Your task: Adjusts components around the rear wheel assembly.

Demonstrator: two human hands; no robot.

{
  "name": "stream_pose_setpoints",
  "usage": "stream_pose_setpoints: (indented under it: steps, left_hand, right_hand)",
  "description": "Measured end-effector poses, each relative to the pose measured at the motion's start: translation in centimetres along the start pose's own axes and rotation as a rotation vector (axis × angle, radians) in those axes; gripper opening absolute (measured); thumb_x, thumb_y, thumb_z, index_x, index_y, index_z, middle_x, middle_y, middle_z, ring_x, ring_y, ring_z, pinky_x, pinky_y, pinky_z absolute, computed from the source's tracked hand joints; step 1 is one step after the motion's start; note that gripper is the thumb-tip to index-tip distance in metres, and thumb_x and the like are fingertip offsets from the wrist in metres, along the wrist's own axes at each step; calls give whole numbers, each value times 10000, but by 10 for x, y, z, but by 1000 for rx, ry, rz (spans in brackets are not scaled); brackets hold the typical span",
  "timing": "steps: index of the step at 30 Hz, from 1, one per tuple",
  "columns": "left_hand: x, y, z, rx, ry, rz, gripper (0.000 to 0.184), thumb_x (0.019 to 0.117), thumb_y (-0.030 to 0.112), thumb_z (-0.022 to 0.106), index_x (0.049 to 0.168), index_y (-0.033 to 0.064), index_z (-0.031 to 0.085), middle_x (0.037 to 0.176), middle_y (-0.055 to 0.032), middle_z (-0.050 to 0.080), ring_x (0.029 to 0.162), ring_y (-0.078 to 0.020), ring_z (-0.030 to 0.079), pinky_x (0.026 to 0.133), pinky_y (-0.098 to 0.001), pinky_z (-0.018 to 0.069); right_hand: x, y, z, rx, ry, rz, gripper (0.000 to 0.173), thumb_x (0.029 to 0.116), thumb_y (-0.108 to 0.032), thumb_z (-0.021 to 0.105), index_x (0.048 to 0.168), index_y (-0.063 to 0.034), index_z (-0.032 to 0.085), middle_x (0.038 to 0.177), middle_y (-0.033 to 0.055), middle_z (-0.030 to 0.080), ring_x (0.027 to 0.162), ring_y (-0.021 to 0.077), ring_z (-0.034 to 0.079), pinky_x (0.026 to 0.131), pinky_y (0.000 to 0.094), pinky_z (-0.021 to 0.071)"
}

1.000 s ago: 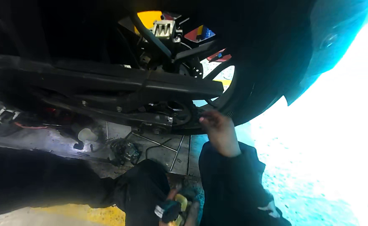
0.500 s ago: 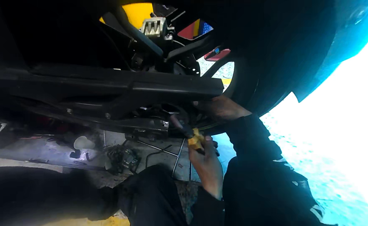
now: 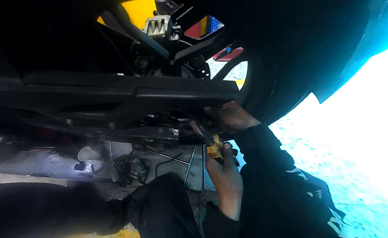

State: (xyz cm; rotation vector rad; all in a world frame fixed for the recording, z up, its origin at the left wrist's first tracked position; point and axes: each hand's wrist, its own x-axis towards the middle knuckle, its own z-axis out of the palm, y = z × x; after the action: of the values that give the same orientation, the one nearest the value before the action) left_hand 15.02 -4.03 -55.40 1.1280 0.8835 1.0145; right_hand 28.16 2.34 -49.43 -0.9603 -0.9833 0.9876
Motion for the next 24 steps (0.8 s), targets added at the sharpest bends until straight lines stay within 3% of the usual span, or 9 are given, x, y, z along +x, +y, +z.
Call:
stream_pose_setpoints:
  steps: [4,7,10,12,14,17,19,21,24]
  left_hand:
    - [-5,-13,-1,17,101,288,162,999,83,606,1159,59,613,970,18,682,845,-30,678,718,-189,593]
    - [-3,3,-1,31,1,85,154,1030,135,596,1142,32,622,838,-44,681,624,-92,637,515,-217,532]
    - [-8,1,2,-30,103,357,165,1027,105,574,1184,56,582,957,14,682,824,-53,686,723,-204,600]
    - [-8,4,1,9,60,237,132,1014,104,589,1138,62,608,903,21,672,759,-29,665,654,-179,575]
    - [-9,12,0,2,29,50,168,1047,173,572,1162,60,620,868,-36,685,690,-108,668,587,-246,576]
    - [-8,-1,3,-58,135,339,173,1022,99,568,1185,46,581,945,-13,683,813,-90,694,707,-231,609]
    - [-8,3,3,-29,67,196,149,1018,103,571,1148,38,600,895,-4,676,759,-56,670,642,-199,575]
    - [-11,12,3,-43,33,99,166,1045,158,564,1148,38,615,880,-40,683,746,-112,681,650,-257,597]
    - [-11,5,2,-64,84,421,174,1047,180,575,1198,95,577,985,13,673,875,-79,684,767,-235,599]
  right_hand:
    - [2,2,0,19,13,-19,255,999,22,511,980,-133,711,889,-83,726,824,-17,670,791,179,573]
    - [-1,1,3,1,13,10,263,1016,18,492,951,-134,697,858,-87,717,793,-21,666,760,173,574]
    - [1,-5,3,-48,31,26,241,1014,11,502,988,-130,696,876,-96,714,810,-31,663,776,169,571]
    - [-1,-2,2,-48,31,16,228,1015,9,502,1000,-126,685,883,-93,708,822,-25,661,793,175,570]
    - [-2,2,3,-37,35,-1,216,1016,-6,511,994,-129,686,882,-87,707,820,-16,660,791,183,570]
    - [2,-2,3,-99,59,5,188,1011,-7,528,1016,-117,680,899,-89,702,844,-29,657,813,173,564]
    - [-2,-1,3,-111,68,16,189,1017,-10,518,1008,-116,675,881,-97,695,825,-36,651,798,174,563]
    - [-3,2,6,-88,72,8,192,1022,-13,514,1015,-112,679,884,-93,696,823,-28,653,794,180,567]
    - [0,-4,6,-131,76,-20,192,1015,-5,526,1054,-102,687,902,-101,695,843,-45,647,812,164,558]
